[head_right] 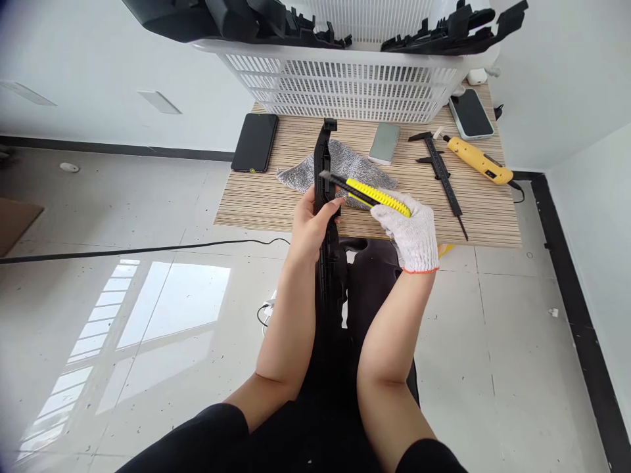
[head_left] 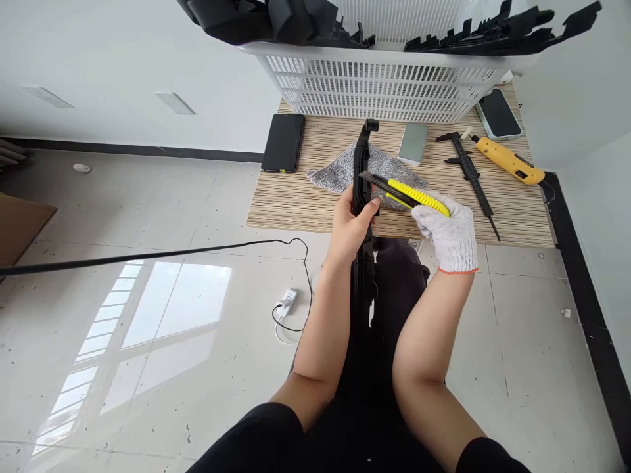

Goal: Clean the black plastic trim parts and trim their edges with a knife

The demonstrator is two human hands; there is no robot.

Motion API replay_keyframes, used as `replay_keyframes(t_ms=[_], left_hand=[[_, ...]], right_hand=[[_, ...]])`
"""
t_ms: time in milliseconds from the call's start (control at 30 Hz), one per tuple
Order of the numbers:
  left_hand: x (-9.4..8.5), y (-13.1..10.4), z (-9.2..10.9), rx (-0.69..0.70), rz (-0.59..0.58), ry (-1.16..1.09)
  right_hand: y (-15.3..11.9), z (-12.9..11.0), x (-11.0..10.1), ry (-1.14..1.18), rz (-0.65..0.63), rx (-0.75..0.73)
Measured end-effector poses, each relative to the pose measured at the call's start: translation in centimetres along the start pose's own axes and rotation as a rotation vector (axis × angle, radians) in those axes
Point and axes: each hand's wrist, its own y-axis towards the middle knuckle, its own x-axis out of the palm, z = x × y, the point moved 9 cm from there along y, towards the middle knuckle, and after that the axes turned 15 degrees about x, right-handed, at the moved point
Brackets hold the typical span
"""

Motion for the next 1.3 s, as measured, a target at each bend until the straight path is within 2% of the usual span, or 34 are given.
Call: replay_keyframes(t_ms=[167, 267, 400, 500, 633, 733, 867, 1000, 1133, 1300], left_hand=[[0.0, 0.1, 0.1, 0.033, -0.041, 0.015], [0.2, 0.0, 0.4, 0.061, -0.104, 0.043], [0.8, -0.2, 0.7, 0.092, -0.187, 0.074], [1.1, -0.3, 0.6, 0.102, -0.208, 0.066], [1.2, -0.2, 0.2, 0.068, -0.191, 0.022], [1.1, -0.2, 0.0, 0.041, -0.167, 0.003], [0.8, -0.1, -0.5, 0.021, -0.115, -0.032], [0.7, 0.0, -0.7, 0.013, -0.079, -0.046], [0.6, 0.0, -0.6, -0.024, -0.038, -0.048], [0.5, 0.2, -0.5, -0.042, -0.006, -0.06]], right_hand=[[-0.2, -0.1, -0.2, 0.007, 0.008, -0.011], [-0.2, -0.1, 0.3, -0.022, -0.041, -0.002], [-0.1, -0.1, -0.4, 0.041, 0.037, -0.019], [0.0, 0.1, 0.2, 0.028, -0.021, 0.002], [0.0, 0.1, -0.3, 0.052, 0.018, -0.004], [0.1, 0.2, 0.2, 0.015, -0.026, 0.009], [0.0, 0.0, -0.5, 0.055, 0.045, -0.009], [0.3, 0.3, 0.2, 0.03, -0.016, 0.021], [0.6, 0.5, -0.4, 0.1, 0.047, 0.022], [0.8, 1.0, 0.0, 0.06, -0.025, 0.084]])
